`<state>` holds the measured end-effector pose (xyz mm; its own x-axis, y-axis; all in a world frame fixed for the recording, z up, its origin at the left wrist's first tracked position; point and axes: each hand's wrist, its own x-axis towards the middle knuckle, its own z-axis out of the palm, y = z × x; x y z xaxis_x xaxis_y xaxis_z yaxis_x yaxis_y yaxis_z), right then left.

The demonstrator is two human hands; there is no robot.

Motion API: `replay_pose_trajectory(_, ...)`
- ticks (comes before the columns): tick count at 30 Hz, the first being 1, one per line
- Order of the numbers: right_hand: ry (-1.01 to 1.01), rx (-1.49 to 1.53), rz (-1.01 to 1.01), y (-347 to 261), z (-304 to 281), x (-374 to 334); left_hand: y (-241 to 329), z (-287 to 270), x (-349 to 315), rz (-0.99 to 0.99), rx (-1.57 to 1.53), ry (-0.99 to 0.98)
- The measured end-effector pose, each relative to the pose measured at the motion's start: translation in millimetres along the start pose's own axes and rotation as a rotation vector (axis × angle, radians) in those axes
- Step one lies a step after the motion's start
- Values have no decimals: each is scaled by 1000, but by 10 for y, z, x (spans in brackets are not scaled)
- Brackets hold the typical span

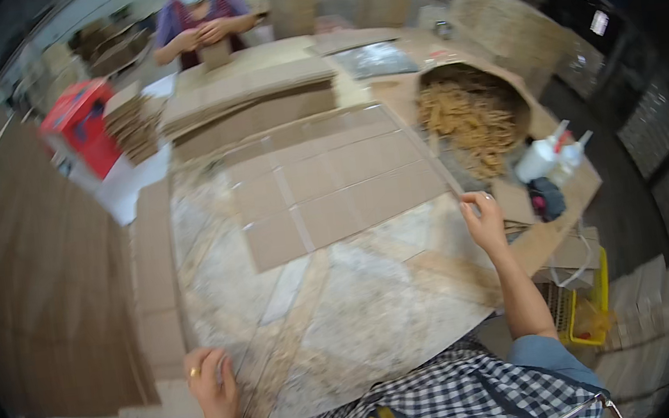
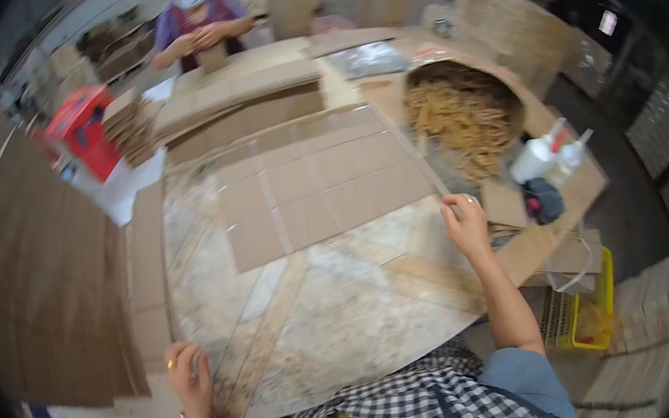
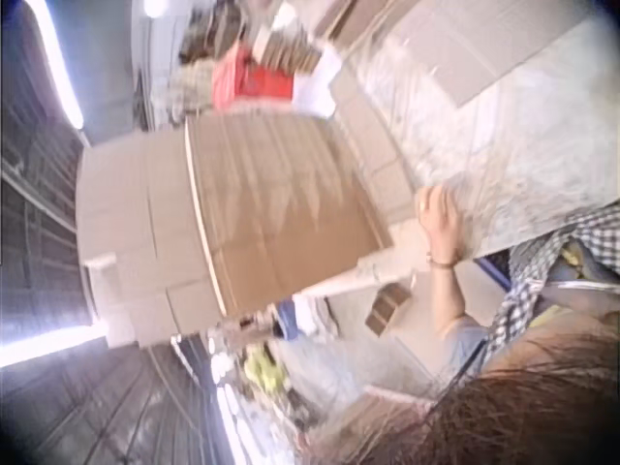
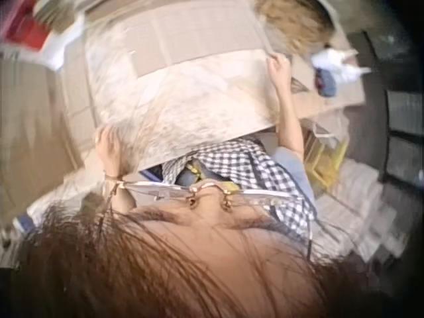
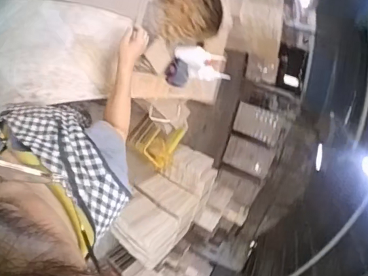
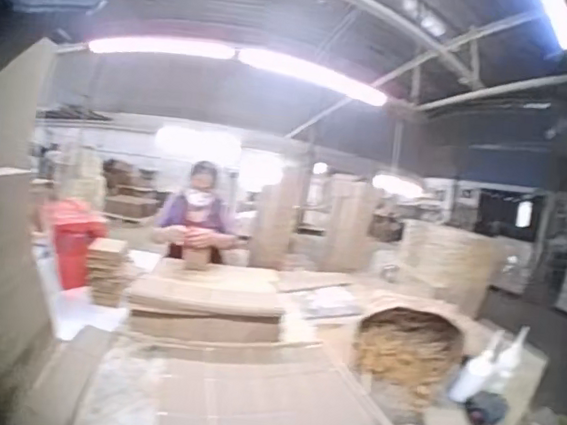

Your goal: The recorder applies glue to a cardboard sheet, folds it into a small box shape, secures it with a rubber band, and places the finished units into a larger storage container.

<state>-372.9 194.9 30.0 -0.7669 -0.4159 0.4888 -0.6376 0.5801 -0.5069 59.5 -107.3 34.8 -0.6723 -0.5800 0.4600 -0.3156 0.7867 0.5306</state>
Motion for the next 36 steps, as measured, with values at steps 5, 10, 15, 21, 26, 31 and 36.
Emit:
replay_pose_trajectory(5,2,-395,84,874,-528,436,304,1004,1129,194,-8,-237)
replay_pose_trajectory(10,-455,-376,168,1309,-917,592,188,1388,1312,327,303,-105)
replay_pose_trajectory(15,-736,-236,134,1327,-1210,470,65,1636,1045,15,633,-117)
replay_pose_trajectory(21,-777,-263,191,1281,-1256,395,603,1650,1441,-841,-1056,-105)
replay_pose_trajectory(26,-575,-186,60,1084,-1378,469,310,1975,1435,-930,-1654,225)
replay_pose_trajectory(31,115,-222,-373,500,-1188,472,561,1656,886,-921,-1611,296)
replay_pose_trajectory(36,-232,-101,-554,-126,-331,621,846,951,-295,-1038,-1477,402)
